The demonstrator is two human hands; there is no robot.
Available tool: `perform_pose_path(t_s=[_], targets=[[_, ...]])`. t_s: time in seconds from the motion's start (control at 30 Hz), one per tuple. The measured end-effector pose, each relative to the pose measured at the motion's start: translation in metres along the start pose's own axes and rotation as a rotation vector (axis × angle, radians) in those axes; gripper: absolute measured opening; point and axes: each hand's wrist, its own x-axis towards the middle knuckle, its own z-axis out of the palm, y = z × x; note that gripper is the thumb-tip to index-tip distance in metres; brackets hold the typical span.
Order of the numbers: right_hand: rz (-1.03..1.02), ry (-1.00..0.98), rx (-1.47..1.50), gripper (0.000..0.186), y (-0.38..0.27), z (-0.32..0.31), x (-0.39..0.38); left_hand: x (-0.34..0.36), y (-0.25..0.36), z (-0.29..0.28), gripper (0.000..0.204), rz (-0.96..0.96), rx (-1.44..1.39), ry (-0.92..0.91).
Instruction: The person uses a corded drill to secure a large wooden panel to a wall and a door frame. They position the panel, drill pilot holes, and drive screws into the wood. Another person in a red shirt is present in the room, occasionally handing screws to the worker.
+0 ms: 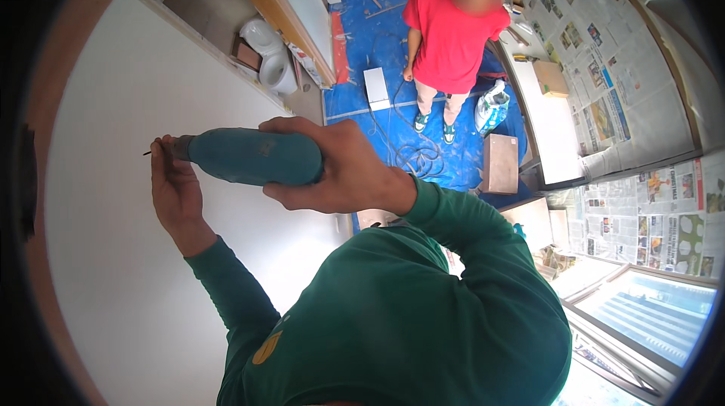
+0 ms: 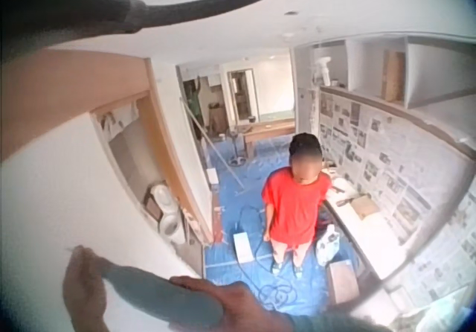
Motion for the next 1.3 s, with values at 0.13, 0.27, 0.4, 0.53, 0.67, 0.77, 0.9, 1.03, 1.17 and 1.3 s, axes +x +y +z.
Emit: perform_pose_path(t_s=[0.13,0.27,0.4,0.53,0.67,0.77,0.9,1.03,1.17,1.3], targets=[[0.02,-0.003,-0.04,0.069,0.0,0.0,-0.005,-0.004,0.001,0.007,0.018,-0.033,0.072,0.023],[-0.023,0.048,-0.037,0.068,0.007,0.008,-0.007,-0.004,0.002,0.005,0.017,-0.071,0.079,0.032],[-0.077,0.058,-0.018,0.07,0.016,0.01,-0.006,-0.003,0.004,-0.002,0.016,-0.105,0.027,-0.014],[0.044,-0.011,0.035,0.07,0.007,0.022,-0.006,-0.011,0.014,-0.001,0.019,-0.104,-0.048,0.07],[-0.142,0.094,-0.003,0.069,0.006,0.042,0.005,-0.016,0.033,0.003,0.021,-0.035,-0.098,0.027],[-0.195,0.053,0.131,0.069,-0.015,0.025,0.041,-0.003,0.057,0.064,0.022,0.128,-0.091,-0.062],[-0.399,0.169,0.169,0.068,-0.08,0.037,0.092,-0.007,0.131,0.128,0.029,0.327,-0.068,-0.166],[-0.433,0.086,0.298,0.053,-0.125,0.06,0.141,0.011,0.186,0.13,0.031,0.598,-0.016,-0.297],[-0.419,-0.059,0.211,0.04,-0.155,0.093,0.169,0.029,0.22,0.091,0.037,0.776,0.014,-0.343],[-0.488,-0.075,0.079,0.041,-0.147,0.131,0.178,0.031,0.224,0.051,0.041,0.838,0.049,-0.26]])
